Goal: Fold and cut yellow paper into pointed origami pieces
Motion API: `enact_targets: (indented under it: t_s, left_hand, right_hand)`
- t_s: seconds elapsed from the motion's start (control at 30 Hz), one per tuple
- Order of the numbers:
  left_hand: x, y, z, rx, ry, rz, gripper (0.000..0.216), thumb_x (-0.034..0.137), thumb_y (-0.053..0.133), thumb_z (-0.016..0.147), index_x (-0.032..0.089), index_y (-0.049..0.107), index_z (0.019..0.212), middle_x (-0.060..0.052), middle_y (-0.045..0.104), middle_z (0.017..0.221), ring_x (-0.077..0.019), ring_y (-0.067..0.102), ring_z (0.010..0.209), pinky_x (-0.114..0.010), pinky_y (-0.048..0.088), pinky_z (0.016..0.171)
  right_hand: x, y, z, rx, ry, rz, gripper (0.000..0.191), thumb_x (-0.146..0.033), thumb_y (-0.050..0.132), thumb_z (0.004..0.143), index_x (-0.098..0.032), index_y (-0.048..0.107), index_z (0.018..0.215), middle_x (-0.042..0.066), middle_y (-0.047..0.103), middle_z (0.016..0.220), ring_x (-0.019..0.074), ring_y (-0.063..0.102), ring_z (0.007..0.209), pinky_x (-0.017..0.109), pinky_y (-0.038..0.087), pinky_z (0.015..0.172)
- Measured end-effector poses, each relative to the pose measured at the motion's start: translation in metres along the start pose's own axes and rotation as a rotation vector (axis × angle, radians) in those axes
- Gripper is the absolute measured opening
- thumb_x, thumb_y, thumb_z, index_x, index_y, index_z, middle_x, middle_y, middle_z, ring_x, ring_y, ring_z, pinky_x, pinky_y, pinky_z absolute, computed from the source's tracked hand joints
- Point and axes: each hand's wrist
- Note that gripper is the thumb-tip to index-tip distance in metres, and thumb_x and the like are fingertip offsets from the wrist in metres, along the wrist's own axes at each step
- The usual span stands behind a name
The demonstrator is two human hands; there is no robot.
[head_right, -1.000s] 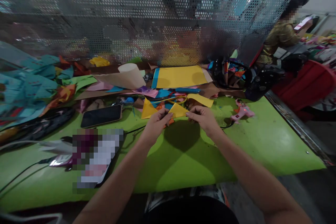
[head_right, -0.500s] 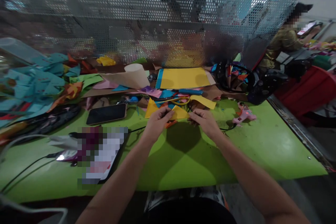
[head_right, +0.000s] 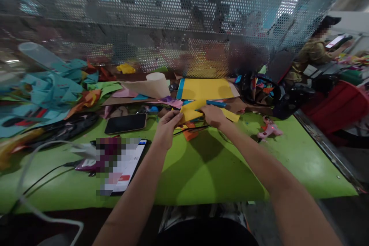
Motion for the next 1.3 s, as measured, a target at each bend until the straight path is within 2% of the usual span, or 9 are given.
enact_targets:
  t_s: [0.17, 0.27, 0.33, 0.47, 0.63, 0.77, 0.87, 0.97, 1.3]
  left_hand:
    - [-0.001, -0.004, 0.002, -0.006, 0.047, 0.073, 0.029, 0.043, 0.077, 0.063, 0.018, 0.065, 0.071, 0.003, 0.057, 0.065, -0.0101, 0.049, 0.060, -0.021, 0.040, 0.055]
    - [-0.005, -0.001, 0.001, -0.074, 0.082, 0.165, 0.023, 0.039, 0.073, 0.068, 0.018, 0.065, 0.068, 0.003, 0.058, 0.065, -0.0115, 0.052, 0.064, -0.022, 0.043, 0.062]
    - [-0.008, 0.001, 0.001, -0.112, 0.089, 0.209, 0.019, 0.036, 0.070, 0.070, 0.018, 0.066, 0.070, 0.002, 0.059, 0.066, -0.0126, 0.053, 0.067, -0.024, 0.043, 0.065]
    - [-0.010, 0.004, -0.002, -0.172, 0.116, 0.267, 0.016, 0.033, 0.065, 0.072, 0.017, 0.067, 0.072, 0.002, 0.061, 0.068, -0.0136, 0.054, 0.069, -0.024, 0.044, 0.067]
    - [-0.007, 0.003, -0.002, -0.171, 0.109, 0.292, 0.017, 0.034, 0.066, 0.073, 0.017, 0.066, 0.070, 0.001, 0.062, 0.067, -0.0141, 0.055, 0.068, -0.024, 0.043, 0.065]
    - [-0.002, -0.005, 0.002, -0.039, 0.111, 0.237, 0.022, 0.039, 0.071, 0.071, 0.018, 0.066, 0.071, 0.003, 0.060, 0.065, -0.0116, 0.053, 0.062, -0.022, 0.041, 0.060]
    - [0.003, -0.011, 0.006, 0.073, 0.090, 0.134, 0.028, 0.044, 0.073, 0.069, 0.018, 0.065, 0.075, 0.004, 0.058, 0.062, -0.0096, 0.053, 0.055, -0.021, 0.038, 0.053]
    - [0.006, -0.014, 0.007, 0.128, 0.072, 0.088, 0.033, 0.047, 0.076, 0.068, 0.018, 0.065, 0.078, 0.004, 0.060, 0.063, -0.0094, 0.055, 0.055, -0.019, 0.038, 0.051]
    - [-0.003, -0.011, 0.009, 0.065, 0.083, -0.001, 0.042, 0.054, 0.079, 0.064, 0.017, 0.066, 0.081, 0.001, 0.065, 0.068, -0.0100, 0.058, 0.057, -0.020, 0.042, 0.051]
  right_hand:
    - [-0.007, -0.015, 0.002, 0.029, -0.022, 0.110, 0.029, -0.023, 0.048, 0.093, -0.018, 0.067, 0.114, 0.010, 0.072, 0.111, 0.0228, 0.065, 0.100, 0.031, 0.048, 0.084]
    - [-0.016, -0.029, -0.006, 0.072, -0.072, 0.503, 0.041, -0.040, 0.037, 0.099, -0.018, 0.068, 0.111, 0.007, 0.073, 0.099, 0.0174, 0.066, 0.089, 0.027, 0.049, 0.076]
    - [-0.023, -0.032, -0.013, 0.079, -0.110, 0.701, 0.039, -0.048, 0.050, 0.092, -0.017, 0.071, 0.102, 0.005, 0.071, 0.086, 0.0163, 0.063, 0.078, 0.026, 0.047, 0.069]
    - [-0.034, -0.026, -0.023, 0.148, -0.122, 0.690, 0.027, -0.043, 0.072, 0.075, -0.016, 0.072, 0.081, 0.001, 0.067, 0.070, 0.0146, 0.058, 0.066, 0.025, 0.042, 0.062]
    - [-0.028, -0.018, -0.017, 0.176, -0.068, 0.674, 0.034, -0.047, 0.059, 0.086, -0.016, 0.071, 0.077, 0.002, 0.070, 0.072, 0.0164, 0.062, 0.068, 0.026, 0.045, 0.063]
    - [-0.005, -0.014, 0.000, 0.101, -0.008, 0.331, 0.046, -0.037, 0.030, 0.101, -0.015, 0.070, 0.102, 0.007, 0.075, 0.095, 0.0168, 0.067, 0.083, 0.026, 0.049, 0.071]
    - [0.008, -0.005, 0.011, 0.053, -0.002, 0.087, 0.026, -0.024, 0.049, 0.092, -0.015, 0.070, 0.105, 0.011, 0.073, 0.109, 0.0215, 0.065, 0.100, 0.030, 0.047, 0.086]
    - [0.012, 0.007, 0.020, 0.007, -0.010, -0.041, 0.028, -0.013, 0.053, 0.086, -0.015, 0.068, 0.109, 0.014, 0.069, 0.116, 0.0250, 0.062, 0.106, 0.034, 0.044, 0.093]
    - [-0.001, 0.009, 0.035, -0.020, -0.077, -0.273, 0.029, -0.018, 0.048, 0.091, -0.017, 0.065, 0.114, 0.018, 0.064, 0.117, 0.0294, 0.058, 0.108, 0.035, 0.042, 0.088]
Point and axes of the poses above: each hand's wrist, its own z-axis towards the middle knuckle, its own y-axis out of the palm, x = y × z
